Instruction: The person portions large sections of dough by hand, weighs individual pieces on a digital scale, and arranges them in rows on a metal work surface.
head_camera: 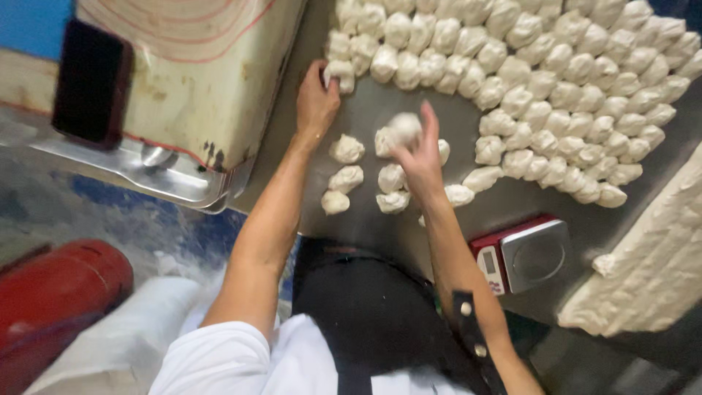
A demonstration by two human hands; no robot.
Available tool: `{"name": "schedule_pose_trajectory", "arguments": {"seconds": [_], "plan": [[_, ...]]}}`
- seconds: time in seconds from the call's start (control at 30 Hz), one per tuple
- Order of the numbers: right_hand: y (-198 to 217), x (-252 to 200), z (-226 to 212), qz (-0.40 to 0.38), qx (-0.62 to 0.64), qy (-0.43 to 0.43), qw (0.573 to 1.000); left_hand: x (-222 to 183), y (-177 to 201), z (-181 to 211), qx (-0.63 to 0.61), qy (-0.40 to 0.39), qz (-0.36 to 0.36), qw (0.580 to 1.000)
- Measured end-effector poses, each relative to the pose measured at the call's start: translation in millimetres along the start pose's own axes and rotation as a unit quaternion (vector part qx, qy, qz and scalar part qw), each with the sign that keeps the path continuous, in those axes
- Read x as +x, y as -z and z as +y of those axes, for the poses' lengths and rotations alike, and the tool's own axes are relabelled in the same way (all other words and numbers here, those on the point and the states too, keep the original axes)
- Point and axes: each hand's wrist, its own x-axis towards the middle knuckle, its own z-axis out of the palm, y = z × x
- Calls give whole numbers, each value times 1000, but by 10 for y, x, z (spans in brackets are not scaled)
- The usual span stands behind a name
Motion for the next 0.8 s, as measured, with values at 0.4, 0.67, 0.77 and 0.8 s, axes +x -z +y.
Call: {"name": "schedule_pose_trajectory", "arguments": {"seconds": [0.4,0.67,0.77,0.8], "plan": [[-810,794,393,117,-262,55,956,33,88,-220,-1,-37,40,999],[-158,960,-47,16,-236,30,971,-566,405,330,57,-80,-39,994],[-99,604,-70,-14,-440,100,892,-952,407,468,146,-111,-175,967],[-99,449,-19,-45,-505,126,852,-1028,373,447,154,-142,-182,961]]}}
